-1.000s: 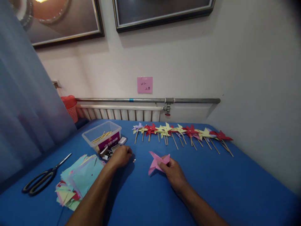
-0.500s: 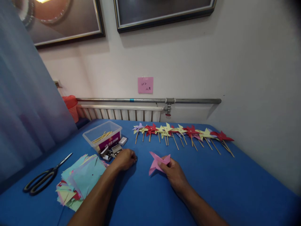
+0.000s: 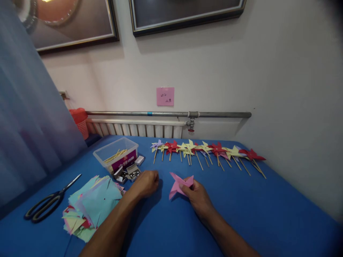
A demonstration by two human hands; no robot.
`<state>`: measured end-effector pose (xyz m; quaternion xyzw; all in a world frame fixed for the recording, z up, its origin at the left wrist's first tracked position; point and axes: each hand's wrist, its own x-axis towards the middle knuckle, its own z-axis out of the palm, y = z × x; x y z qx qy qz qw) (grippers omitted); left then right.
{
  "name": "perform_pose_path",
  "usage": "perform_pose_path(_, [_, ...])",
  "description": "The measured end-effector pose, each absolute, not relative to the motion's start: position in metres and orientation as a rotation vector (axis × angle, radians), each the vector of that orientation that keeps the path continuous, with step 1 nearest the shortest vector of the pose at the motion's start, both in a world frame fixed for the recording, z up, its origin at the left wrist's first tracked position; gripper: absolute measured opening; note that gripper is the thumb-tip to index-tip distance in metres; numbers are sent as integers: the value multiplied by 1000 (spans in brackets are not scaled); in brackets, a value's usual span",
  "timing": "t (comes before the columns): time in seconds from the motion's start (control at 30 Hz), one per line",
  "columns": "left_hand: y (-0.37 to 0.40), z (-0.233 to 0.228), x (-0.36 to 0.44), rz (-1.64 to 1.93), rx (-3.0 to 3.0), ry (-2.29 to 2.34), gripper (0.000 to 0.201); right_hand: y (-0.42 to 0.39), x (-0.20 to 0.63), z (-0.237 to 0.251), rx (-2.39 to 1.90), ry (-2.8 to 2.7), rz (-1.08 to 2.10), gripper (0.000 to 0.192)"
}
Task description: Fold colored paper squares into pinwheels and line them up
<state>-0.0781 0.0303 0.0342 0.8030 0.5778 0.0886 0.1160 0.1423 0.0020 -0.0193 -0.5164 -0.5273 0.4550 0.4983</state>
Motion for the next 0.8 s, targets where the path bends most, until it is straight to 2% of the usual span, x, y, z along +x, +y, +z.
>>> perform_pose_path(0.2, [31, 29, -73, 146, 2342, 1672, 16, 4, 144, -22, -1242, -1301, 1085, 33])
perform_pose_path(0.5, [36, 29, -81, 252, 2240, 1455, 24, 2, 144, -19, -1237, -1294, 1084, 30])
perform_pose_path(0.8, [38, 25, -81, 170, 2347, 1530, 19, 4, 144, -23, -1256, -1273, 1101, 32])
